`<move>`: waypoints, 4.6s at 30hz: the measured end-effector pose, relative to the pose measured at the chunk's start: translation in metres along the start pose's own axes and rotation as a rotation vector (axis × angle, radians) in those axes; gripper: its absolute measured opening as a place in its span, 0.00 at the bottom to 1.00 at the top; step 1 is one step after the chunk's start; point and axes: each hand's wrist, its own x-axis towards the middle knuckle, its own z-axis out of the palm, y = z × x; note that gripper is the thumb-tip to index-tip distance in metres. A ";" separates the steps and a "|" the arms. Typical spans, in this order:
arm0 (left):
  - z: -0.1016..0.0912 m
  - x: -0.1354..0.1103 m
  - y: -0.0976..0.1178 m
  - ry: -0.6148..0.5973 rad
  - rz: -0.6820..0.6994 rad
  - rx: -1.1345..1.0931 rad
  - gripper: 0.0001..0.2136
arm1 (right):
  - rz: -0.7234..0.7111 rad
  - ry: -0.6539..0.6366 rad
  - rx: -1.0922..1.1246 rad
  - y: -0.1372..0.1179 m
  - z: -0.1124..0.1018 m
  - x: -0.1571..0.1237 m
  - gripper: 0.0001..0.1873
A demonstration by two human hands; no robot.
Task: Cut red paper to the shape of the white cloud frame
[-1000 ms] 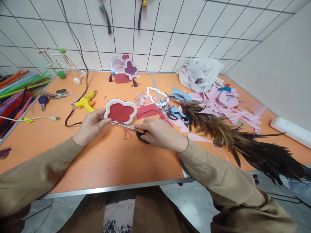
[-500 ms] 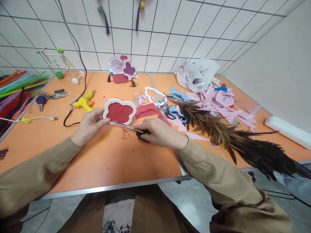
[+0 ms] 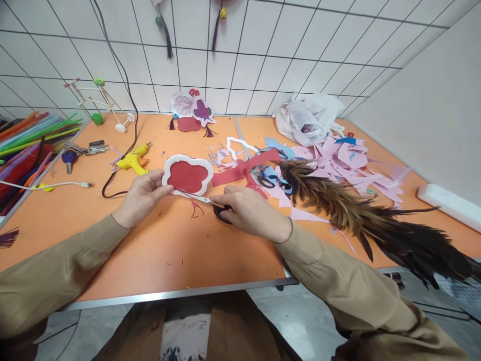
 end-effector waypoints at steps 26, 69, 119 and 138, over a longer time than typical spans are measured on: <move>0.001 -0.002 0.001 -0.045 0.015 -0.084 0.09 | 0.005 -0.120 0.129 -0.011 -0.014 0.003 0.16; 0.003 -0.004 -0.003 -0.018 0.013 -0.156 0.11 | 0.010 -0.044 0.229 -0.015 -0.011 -0.002 0.13; 0.028 -0.020 0.008 0.159 -0.188 -0.689 0.18 | -0.119 0.060 0.504 -0.006 0.029 0.026 0.14; 0.041 -0.026 0.004 0.156 -0.213 -0.641 0.19 | 0.238 0.717 1.210 -0.025 0.023 0.049 0.09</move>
